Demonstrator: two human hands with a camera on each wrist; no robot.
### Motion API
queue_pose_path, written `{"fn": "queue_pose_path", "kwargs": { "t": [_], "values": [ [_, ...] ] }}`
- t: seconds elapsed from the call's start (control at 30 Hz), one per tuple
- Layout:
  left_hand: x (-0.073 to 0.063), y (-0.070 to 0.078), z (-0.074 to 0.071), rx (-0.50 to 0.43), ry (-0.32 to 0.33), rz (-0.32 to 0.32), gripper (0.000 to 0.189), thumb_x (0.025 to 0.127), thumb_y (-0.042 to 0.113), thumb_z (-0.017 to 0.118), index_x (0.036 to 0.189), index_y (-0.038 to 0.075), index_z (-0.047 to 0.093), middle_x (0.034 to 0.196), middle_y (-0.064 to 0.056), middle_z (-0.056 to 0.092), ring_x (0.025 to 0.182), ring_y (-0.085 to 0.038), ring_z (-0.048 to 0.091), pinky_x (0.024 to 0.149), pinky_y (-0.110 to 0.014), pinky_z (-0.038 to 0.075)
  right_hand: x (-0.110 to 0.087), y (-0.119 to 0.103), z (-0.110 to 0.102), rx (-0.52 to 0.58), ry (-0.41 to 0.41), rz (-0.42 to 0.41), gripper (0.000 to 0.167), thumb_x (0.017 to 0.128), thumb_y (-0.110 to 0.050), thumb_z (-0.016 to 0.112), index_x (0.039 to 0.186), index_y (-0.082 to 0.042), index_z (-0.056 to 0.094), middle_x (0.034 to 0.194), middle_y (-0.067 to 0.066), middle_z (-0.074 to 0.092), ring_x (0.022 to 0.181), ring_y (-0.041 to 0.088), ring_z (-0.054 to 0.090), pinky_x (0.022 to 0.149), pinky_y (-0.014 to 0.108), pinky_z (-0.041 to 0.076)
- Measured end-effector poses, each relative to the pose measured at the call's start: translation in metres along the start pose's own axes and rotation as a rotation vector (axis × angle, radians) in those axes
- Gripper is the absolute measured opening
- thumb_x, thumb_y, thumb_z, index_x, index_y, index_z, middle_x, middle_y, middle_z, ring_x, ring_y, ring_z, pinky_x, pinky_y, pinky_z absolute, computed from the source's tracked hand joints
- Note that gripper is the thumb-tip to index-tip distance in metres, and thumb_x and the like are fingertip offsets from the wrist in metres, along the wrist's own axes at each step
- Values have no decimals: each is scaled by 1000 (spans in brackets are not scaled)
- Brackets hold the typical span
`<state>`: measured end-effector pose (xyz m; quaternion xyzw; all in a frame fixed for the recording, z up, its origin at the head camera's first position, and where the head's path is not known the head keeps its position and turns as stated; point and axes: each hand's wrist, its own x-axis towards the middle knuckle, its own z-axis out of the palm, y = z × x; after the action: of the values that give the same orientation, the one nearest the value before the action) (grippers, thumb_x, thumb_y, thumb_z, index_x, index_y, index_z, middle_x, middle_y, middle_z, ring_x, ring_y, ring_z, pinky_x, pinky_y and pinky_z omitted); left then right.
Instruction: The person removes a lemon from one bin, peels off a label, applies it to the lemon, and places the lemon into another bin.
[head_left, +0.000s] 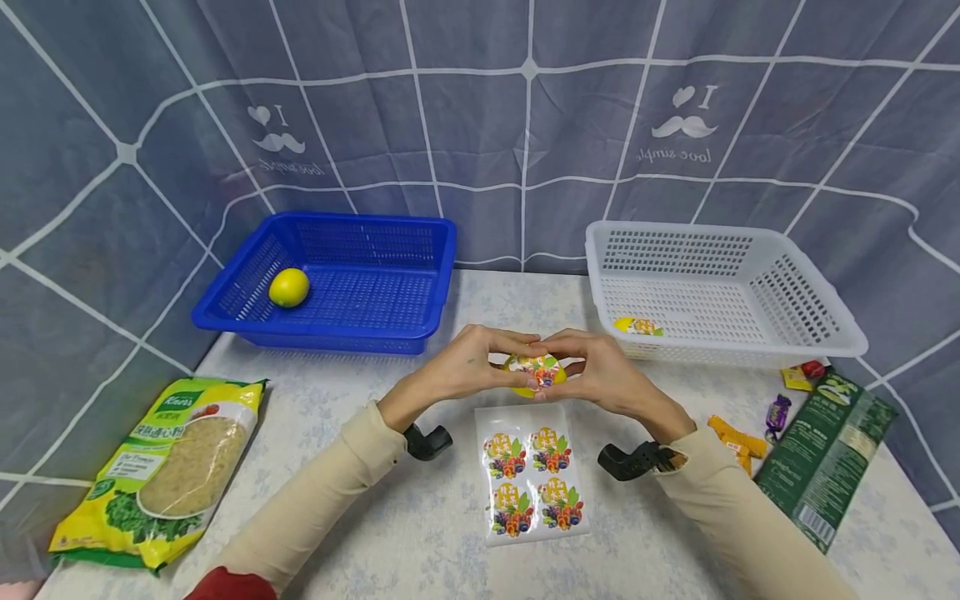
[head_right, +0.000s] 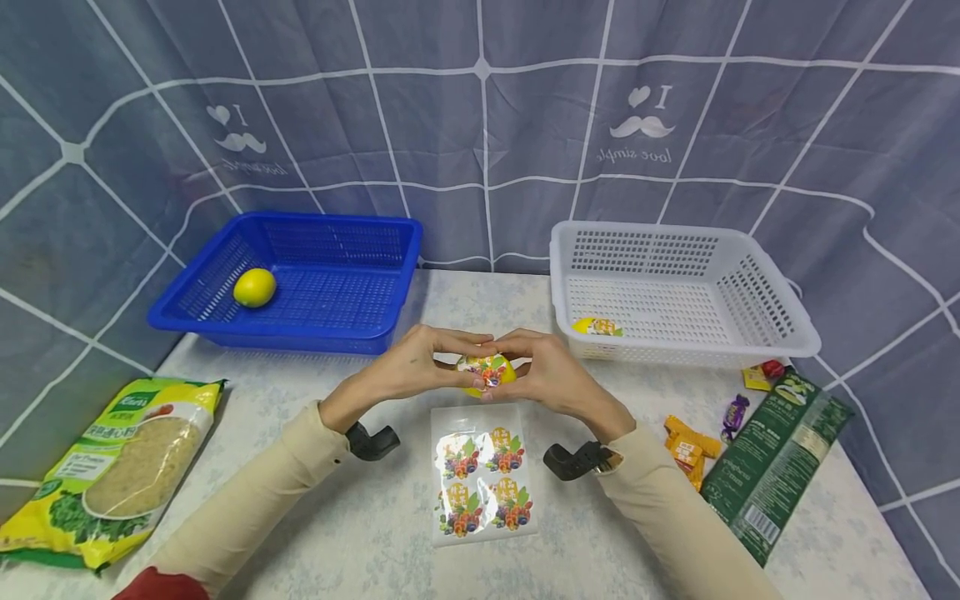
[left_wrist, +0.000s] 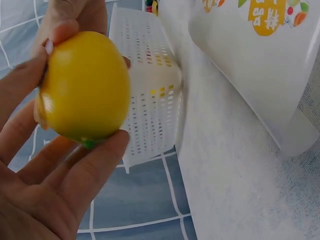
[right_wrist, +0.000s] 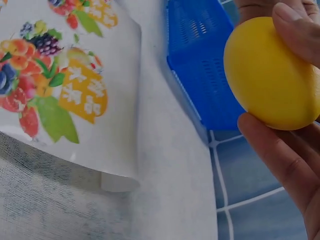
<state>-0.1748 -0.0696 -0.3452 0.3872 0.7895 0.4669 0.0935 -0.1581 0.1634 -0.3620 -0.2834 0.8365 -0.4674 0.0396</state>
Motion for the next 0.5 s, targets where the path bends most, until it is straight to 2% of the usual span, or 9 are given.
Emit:
{"fn": "queue_pose_path", "kwargs": {
  "t": [0.13, 0.33, 0.47, 0.5],
  "values": [
    [1, -2, 0, -56, -3, -4, 43, 81, 19, 82, 122, 9, 71, 130, -6, 63, 123, -16, 57, 90, -30, 53, -1, -3, -3, 6, 3, -5, 54, 71, -32, 90, 120, -19, 71, 119, -7, 65, 108, 15, 60, 83, 32, 56],
    [2, -2, 0, -56, 0, -35, 45, 80, 23, 84, 122, 16, 71, 122, 3, 68, 112, -9, 63, 89, -33, 53, -1, -2, -3, 80, -10, -8, 55, 74, -25, 88, 124, -13, 69, 120, -2, 64, 111, 18, 59, 89, 32, 54],
    [3, 0, 1, -10, 15, -14, 45, 80, 21, 83, 123, 17, 71, 121, 3, 68, 106, -5, 63, 81, -28, 51, -1, -2, -6, 118, -16, 2, 57, 74, -21, 88, 126, -11, 67, 124, 1, 61, 114, 22, 59, 88, 34, 55],
    [4, 0, 1, 8, 22, -8, 46, 79, 20, 83, 123, 17, 71, 120, 3, 69, 98, -3, 64, 75, -27, 50, -1, -2, -7, 127, -21, 4, 57, 74, -19, 88, 127, -11, 67, 125, 2, 60, 115, 24, 59, 88, 35, 55]
  ]
}}
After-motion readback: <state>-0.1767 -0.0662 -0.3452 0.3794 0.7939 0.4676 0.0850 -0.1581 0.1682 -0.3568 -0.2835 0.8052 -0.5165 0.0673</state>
